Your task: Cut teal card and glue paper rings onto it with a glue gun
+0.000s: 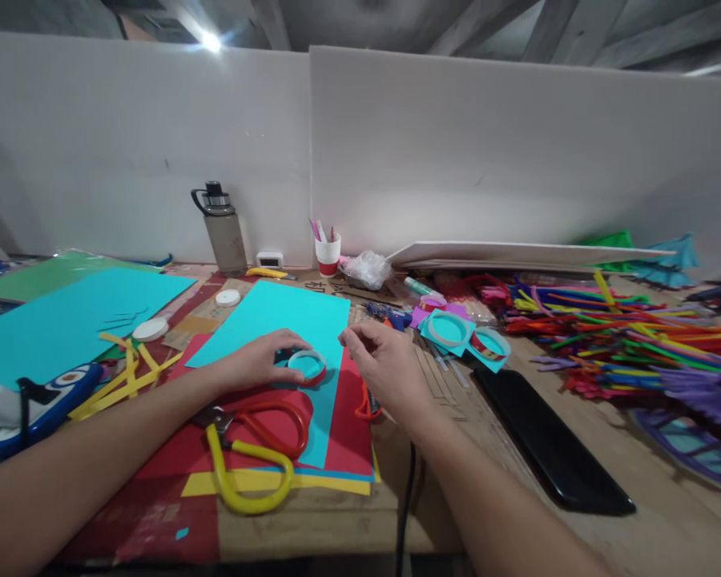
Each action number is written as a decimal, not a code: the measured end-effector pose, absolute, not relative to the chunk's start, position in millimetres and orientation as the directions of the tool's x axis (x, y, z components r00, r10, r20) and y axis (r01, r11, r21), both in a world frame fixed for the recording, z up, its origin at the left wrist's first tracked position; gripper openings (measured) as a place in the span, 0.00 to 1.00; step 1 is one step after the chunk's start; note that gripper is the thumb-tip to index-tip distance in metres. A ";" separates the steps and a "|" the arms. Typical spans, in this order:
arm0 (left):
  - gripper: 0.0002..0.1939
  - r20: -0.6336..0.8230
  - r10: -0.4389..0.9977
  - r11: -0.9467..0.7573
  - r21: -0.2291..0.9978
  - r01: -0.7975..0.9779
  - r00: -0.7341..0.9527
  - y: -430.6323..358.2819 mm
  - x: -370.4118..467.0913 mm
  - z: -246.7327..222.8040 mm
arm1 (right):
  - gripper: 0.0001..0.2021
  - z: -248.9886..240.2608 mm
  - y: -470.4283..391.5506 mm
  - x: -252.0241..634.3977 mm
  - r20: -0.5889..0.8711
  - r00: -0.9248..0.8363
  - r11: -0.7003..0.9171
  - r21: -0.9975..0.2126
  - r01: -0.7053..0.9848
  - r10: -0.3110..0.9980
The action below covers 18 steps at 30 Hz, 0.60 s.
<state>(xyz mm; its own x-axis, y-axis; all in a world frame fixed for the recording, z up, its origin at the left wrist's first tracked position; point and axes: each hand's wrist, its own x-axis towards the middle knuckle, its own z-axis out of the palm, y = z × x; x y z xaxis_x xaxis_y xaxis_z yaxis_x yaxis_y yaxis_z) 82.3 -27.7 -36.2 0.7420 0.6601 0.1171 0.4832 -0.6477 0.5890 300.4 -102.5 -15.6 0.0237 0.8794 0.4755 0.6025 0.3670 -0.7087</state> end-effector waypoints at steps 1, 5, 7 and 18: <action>0.28 0.117 0.660 -0.646 0.592 0.482 0.742 -27.9 82.3 -35.9 | 0.12 -15.0 -102.9 300.0 0.486 0.008 0.373 -0.683 0.628 0.874; 0.28 0.106 0.663 -0.636 0.602 0.483 0.741 -29.5 82.4 -33.8 | 0.09 -15.1 -102.3 298.4 0.506 -0.137 0.446 -0.563 0.695 0.852; 0.28 0.103 0.670 -0.627 0.607 0.487 0.735 -29.9 82.3 -33.4 | 0.09 -17.1 -100.7 297.8 0.500 -0.234 0.506 -0.523 0.686 0.834; 0.28 0.111 0.648 -0.647 0.602 0.468 0.753 -27.9 82.0 -35.6 | 0.11 -26.4 -99.7 292.6 0.374 -0.497 0.617 -0.363 0.698 0.783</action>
<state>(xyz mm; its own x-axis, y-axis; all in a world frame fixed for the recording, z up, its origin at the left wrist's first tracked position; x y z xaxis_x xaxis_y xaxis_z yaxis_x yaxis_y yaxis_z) 82.0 -27.9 -35.6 0.7534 0.6481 0.1107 0.4681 -0.6470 0.6019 292.6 -99.7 -26.4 -0.4971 0.7829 0.3741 0.6984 0.6169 -0.3628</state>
